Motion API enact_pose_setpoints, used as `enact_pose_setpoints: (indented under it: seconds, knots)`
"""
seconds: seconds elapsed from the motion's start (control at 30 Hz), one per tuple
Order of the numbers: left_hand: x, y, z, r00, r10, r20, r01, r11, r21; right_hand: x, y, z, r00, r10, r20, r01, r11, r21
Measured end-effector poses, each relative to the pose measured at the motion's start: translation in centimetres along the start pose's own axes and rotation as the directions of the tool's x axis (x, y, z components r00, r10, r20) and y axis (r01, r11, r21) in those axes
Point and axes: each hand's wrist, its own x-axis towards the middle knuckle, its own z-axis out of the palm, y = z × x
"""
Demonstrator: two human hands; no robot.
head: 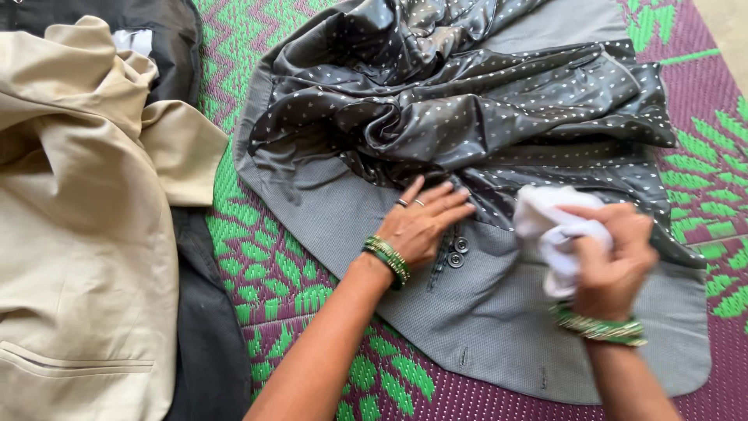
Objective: The person wipes a dark gray patterned garment with a white cloth, moving methodically across the surface. The garment is laid on a patterned mat, and the person uses one hand to hold the fabric while wiping with the other.
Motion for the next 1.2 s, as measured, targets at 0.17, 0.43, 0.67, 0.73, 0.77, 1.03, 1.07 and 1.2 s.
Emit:
enact_pose_setpoints:
  seconds: [0.17, 0.43, 0.67, 0.73, 0.77, 1.03, 1.07, 1.2]
  knots:
    - [1.0, -0.8, 1.8, 0.997, 0.043, 0.057, -0.038, 0.996, -0.078, -2.4, -2.1, 5.8, 0.845, -0.375, 0.381, 0.388, 0.921, 0.045]
    - [1.0, -0.6, 1.5, 0.997, -0.036, 0.071, 0.042, 0.995, -0.088, -5.8, 1.3, 5.2, 0.723, -0.389, 0.570, 0.511, 0.857, -0.064]
    - [0.8, -0.2, 1.0, 0.999, -0.052, 0.003, 0.052, 0.997, -0.060, -6.8, -0.5, 1.7, 0.745, -0.370, 0.554, 0.310, 0.929, 0.204]
    - [0.6, -0.2, 1.1, 0.999, -0.052, 0.005, 0.052, 0.998, -0.042, -6.2, -1.1, 1.3, 0.847, -0.316, 0.428, 0.293, 0.949, 0.120]
    - [0.6, -0.1, 1.3, 0.998, -0.055, -0.008, 0.054, 0.997, -0.051, -5.8, -1.4, 1.4, 0.887, -0.288, 0.361, 0.279, 0.957, 0.078]
    - [0.8, -0.2, 1.1, 0.997, -0.054, -0.049, 0.052, 0.998, -0.035, -4.8, -2.4, 5.9, 0.818, -0.381, 0.431, 0.463, 0.881, -0.100]
    - [0.8, -0.1, 1.1, 0.997, -0.056, -0.043, 0.055, 0.998, -0.024, -5.0, -2.0, 5.6, 0.814, -0.361, 0.456, 0.448, 0.889, -0.095]
    - [0.7, -0.3, 1.1, 0.998, -0.052, -0.032, 0.052, 0.999, 0.007, -5.1, -0.3, 4.5, 0.770, -0.363, 0.525, 0.397, 0.916, 0.051]
